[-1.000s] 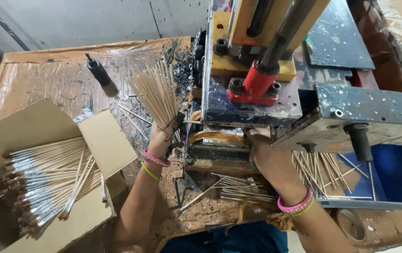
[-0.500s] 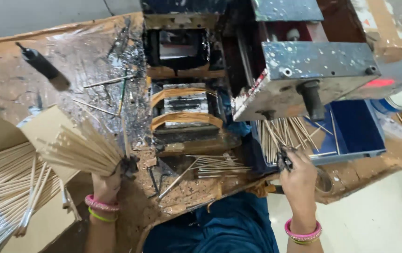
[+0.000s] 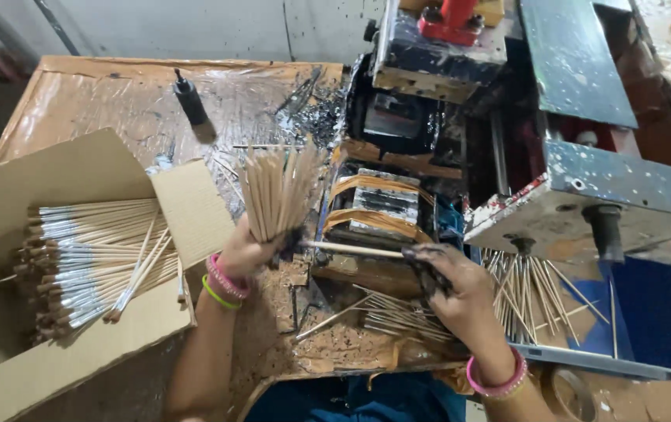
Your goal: The person operates a manual press machine to process wooden sticks, repeatedly inserting bundles into the machine and removing them. They also use a blue cloth to wipe the machine's components and the work surface during the process.
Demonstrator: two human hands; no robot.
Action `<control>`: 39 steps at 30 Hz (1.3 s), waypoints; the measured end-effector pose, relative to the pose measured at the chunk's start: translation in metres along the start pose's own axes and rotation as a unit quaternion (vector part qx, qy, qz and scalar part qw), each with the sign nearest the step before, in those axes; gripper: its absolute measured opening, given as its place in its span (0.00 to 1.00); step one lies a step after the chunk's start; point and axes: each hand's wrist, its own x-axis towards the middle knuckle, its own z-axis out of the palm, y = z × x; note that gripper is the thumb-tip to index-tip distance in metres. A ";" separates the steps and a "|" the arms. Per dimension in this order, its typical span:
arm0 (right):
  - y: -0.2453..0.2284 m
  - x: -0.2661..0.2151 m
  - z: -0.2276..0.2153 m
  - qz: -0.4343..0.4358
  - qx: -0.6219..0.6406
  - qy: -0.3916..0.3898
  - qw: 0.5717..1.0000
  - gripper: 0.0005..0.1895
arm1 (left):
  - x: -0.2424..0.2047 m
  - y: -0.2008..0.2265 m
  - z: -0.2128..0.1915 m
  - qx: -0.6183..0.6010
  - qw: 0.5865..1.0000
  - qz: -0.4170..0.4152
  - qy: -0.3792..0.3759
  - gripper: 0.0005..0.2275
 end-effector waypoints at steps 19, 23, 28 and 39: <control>0.001 0.033 0.012 0.017 -0.380 0.004 0.925 0.23 | 0.080 -0.079 0.020 -0.205 0.964 -0.017 0.168 0.11; 0.003 0.040 0.006 0.040 -0.440 -0.065 0.895 0.20 | 0.072 -0.103 0.014 -0.177 0.968 -0.036 0.174 0.07; -0.012 0.053 0.003 -0.040 -0.378 0.050 0.924 0.15 | 0.054 -0.054 0.027 -0.074 0.969 -0.053 0.230 0.11; 0.003 -0.119 -0.050 0.246 -0.256 0.170 0.919 0.17 | -0.082 -0.108 0.007 -0.106 0.965 -0.118 0.210 0.13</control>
